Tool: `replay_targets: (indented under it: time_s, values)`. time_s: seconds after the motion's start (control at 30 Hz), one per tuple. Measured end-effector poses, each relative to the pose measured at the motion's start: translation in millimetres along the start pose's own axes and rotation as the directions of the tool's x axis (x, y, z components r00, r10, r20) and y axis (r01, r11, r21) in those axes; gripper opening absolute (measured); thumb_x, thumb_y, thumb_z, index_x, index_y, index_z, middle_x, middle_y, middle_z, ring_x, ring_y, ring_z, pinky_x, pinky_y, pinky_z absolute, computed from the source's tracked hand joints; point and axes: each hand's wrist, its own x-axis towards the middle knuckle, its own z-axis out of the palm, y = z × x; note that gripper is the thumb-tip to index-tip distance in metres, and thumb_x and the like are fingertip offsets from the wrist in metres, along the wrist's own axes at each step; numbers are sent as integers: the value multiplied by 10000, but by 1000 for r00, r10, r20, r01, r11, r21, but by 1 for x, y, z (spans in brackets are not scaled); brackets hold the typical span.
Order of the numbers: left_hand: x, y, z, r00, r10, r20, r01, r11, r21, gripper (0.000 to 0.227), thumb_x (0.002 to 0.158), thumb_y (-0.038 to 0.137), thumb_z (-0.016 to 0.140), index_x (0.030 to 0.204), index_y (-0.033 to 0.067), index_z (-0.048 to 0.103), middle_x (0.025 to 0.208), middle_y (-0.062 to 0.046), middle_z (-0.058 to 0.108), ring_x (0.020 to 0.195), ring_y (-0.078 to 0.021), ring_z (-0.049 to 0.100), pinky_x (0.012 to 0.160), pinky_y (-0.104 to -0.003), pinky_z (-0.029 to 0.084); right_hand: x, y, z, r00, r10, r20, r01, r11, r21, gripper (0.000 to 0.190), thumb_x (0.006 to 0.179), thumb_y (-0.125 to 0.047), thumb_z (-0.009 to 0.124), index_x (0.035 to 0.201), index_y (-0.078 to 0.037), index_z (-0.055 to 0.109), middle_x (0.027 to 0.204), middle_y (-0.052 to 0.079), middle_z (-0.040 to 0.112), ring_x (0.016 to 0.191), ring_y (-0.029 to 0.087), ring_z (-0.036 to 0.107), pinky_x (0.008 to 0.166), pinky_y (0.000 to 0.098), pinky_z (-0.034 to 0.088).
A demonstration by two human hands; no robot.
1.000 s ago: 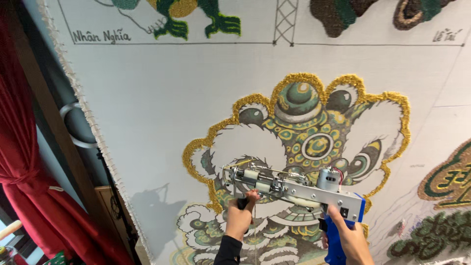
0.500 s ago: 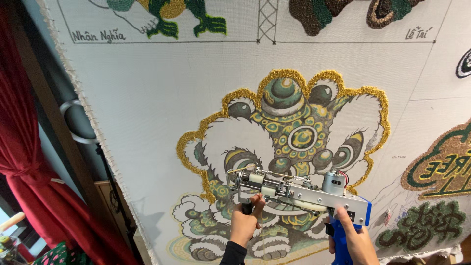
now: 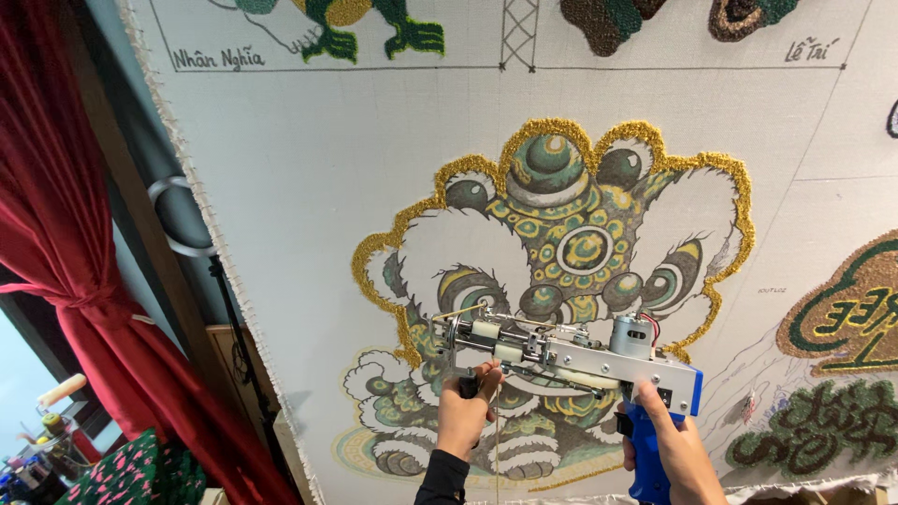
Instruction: The person uses a tufting gun to apply yellow and white yarn to a large canvas with a lion design, occasionally using their hands to pull at the yarn or smooth the surface.
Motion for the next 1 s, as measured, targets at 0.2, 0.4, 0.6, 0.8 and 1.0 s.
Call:
replay_targets:
  time_s: [0.2, 0.4, 0.6, 0.8, 1.0]
  values:
    - [-3, 5, 0, 998, -56, -28, 57, 998, 34, 350, 864, 249, 810, 1065, -35, 773, 1013, -51, 807, 586, -82, 634, 464, -281, 500, 6, 8, -7, 998, 53, 15, -53, 999, 1, 639, 853, -567, 652, 943, 65, 669, 601, 166, 567, 416, 272, 529, 394, 410, 430]
    - [-2, -2, 4, 999, -19, 40, 19, 1000, -11, 336, 891, 236, 811, 1116, -13, 795, 894, -97, 749, 562, -81, 586, 478, -273, 491, 11, 12, -16, 998, 57, 4, -57, 998, 4, 667, 862, -572, 643, 976, 82, 707, 590, 145, 570, 427, 253, 533, 402, 409, 438]
    - [5, 5, 9, 999, -20, 40, 20, 1000, 0, 316, 863, 239, 790, 1078, 9, 781, 1003, -35, 819, 664, -36, 695, 449, -283, 503, 25, 16, -18, 999, 51, 5, -51, 999, -16, 656, 870, -570, 607, 965, 70, 714, 558, 174, 565, 398, 291, 528, 391, 432, 426]
    - [22, -8, 11, 998, -22, 63, 22, 1000, -7, 284, 923, 269, 754, 987, -7, 769, 927, -65, 829, 546, -92, 627, 462, -273, 499, 30, 12, -16, 999, 2, 46, -3, 1000, 22, 615, 911, -554, 594, 969, 54, 666, 592, 150, 573, 424, 259, 536, 397, 410, 437]
    - [27, -19, 18, 996, 36, 82, -41, 998, 56, 233, 919, 216, 769, 921, -16, 785, 860, -65, 797, 541, -108, 640, 485, -276, 529, 35, 0, -22, 1000, -1, 19, 0, 999, 39, 570, 919, -553, 594, 992, 11, 638, 613, 128, 572, 443, 224, 523, 409, 384, 426]
